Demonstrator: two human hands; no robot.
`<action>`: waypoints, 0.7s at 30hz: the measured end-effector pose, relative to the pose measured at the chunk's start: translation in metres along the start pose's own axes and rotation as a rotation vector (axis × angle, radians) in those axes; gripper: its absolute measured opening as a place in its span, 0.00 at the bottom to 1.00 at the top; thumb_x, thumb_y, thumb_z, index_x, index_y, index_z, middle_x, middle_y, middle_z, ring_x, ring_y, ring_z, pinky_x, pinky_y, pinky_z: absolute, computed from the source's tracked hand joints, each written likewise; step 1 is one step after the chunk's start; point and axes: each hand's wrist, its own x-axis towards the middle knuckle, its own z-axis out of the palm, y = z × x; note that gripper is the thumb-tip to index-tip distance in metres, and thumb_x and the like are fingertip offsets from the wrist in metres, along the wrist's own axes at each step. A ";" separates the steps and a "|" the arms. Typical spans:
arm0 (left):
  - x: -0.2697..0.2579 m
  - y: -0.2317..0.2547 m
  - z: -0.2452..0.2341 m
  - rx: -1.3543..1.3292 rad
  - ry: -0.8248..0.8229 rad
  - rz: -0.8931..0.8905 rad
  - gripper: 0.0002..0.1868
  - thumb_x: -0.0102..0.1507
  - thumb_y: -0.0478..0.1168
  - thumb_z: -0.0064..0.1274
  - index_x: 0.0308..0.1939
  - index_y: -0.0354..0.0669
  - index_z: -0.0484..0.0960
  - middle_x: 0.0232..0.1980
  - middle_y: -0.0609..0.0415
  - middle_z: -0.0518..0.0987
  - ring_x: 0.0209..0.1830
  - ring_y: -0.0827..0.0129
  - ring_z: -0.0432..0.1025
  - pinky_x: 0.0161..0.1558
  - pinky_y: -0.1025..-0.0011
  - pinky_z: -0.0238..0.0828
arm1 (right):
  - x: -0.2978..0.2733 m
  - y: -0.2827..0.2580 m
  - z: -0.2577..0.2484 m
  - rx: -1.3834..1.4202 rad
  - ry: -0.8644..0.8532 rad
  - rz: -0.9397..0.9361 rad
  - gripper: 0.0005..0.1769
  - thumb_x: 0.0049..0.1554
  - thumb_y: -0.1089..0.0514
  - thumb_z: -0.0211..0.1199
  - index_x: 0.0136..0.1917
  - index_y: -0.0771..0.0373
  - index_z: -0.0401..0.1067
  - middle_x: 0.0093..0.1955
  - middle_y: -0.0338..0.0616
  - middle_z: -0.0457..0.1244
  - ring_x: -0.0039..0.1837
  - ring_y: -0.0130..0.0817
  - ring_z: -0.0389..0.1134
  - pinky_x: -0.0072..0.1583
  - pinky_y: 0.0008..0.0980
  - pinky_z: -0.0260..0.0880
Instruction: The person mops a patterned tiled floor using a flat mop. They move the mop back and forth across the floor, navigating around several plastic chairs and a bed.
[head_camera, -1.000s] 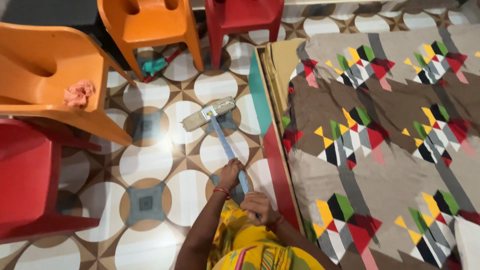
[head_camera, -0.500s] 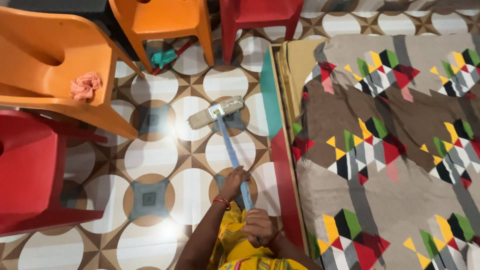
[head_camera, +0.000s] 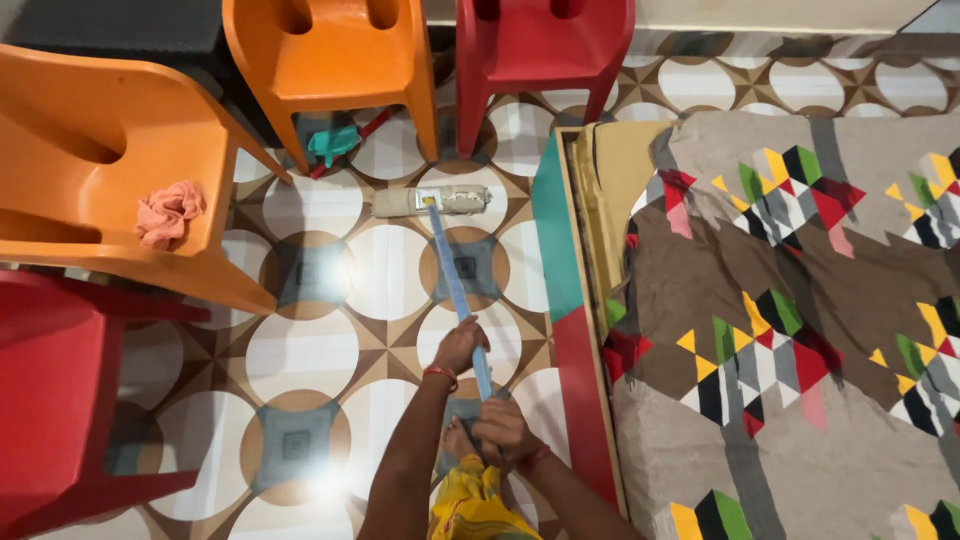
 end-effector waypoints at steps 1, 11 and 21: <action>0.005 -0.001 -0.004 0.011 -0.013 -0.034 0.07 0.53 0.30 0.58 0.29 0.49 0.84 0.47 0.52 0.81 0.70 0.50 0.66 0.59 0.57 0.72 | 0.002 0.004 0.002 -0.003 -0.009 0.015 0.04 0.50 0.64 0.58 0.38 0.67 0.71 0.36 0.50 0.63 0.40 0.47 0.67 0.47 0.44 0.69; -0.031 0.050 -0.006 -0.105 0.073 -0.003 0.07 0.53 0.28 0.59 0.29 0.45 0.81 0.41 0.53 0.81 0.62 0.55 0.71 0.73 0.59 0.58 | -0.021 -0.043 -0.001 -0.004 0.045 0.083 0.05 0.49 0.65 0.53 0.37 0.67 0.69 0.34 0.49 0.61 0.38 0.46 0.65 0.47 0.43 0.69; -0.099 0.098 0.033 -0.266 0.061 0.248 0.08 0.50 0.26 0.58 0.30 0.40 0.79 0.36 0.49 0.80 0.47 0.54 0.75 0.76 0.54 0.54 | -0.031 -0.165 -0.032 0.007 0.012 0.089 0.08 0.55 0.65 0.51 0.42 0.68 0.71 0.34 0.49 0.62 0.37 0.42 0.64 0.43 0.40 0.65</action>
